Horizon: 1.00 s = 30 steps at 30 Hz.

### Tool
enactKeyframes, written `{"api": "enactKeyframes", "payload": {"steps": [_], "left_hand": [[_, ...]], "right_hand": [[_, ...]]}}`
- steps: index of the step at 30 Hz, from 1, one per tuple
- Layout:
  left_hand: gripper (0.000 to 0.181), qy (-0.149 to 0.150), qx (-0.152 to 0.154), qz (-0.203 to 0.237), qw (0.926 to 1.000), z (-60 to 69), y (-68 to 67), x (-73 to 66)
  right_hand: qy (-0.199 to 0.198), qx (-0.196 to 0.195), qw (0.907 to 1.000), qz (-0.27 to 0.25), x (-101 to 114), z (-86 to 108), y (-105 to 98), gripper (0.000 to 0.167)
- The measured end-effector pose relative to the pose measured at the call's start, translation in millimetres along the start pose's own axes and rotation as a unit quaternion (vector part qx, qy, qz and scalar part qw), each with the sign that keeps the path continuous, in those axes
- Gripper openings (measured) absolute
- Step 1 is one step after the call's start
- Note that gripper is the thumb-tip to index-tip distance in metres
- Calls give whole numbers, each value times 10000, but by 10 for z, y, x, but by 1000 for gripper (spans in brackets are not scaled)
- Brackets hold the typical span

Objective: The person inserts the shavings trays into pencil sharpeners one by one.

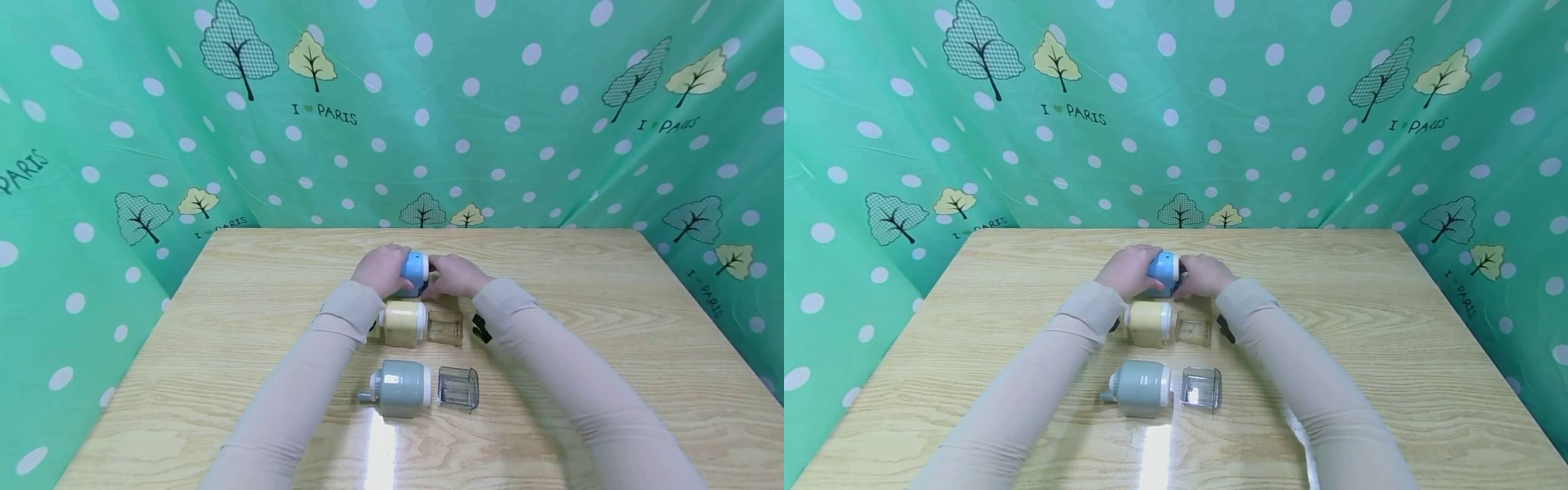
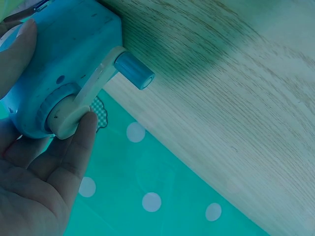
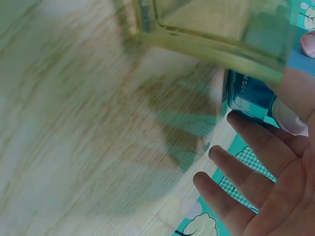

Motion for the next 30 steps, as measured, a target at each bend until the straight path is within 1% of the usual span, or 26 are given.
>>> {"api": "enactKeyframes", "payload": {"steps": [12, 16, 24, 30], "left_hand": [[69, 33, -33, 2, 10000, -2, 7, 11], [68, 58, -57, -6, 10000, 1, 2, 6], [69, 67, -34, 2, 10000, 11, -9, -4], [69, 76, -32, -39, 10000, 12, -3, 3]], "right_hand": [[6, -6, 9999, -134, -27, -47, 33, 74], [22, -12, 9999, -132, -27, -51, 32, 72], [30, -232, 9996, -127, -21, -45, 3, 59], [11, -414, 9989, -211, -22, -22, -2, 59]]}}
Point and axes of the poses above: each hand's wrist, its own z-axis away from the middle knuckle, its own y-axis out of the palm, x = y × z, the point moved 9 cm from there along -z, towards the middle knuckle, and after that the axes turned 11 degrees about z, right-handed, at the moved point
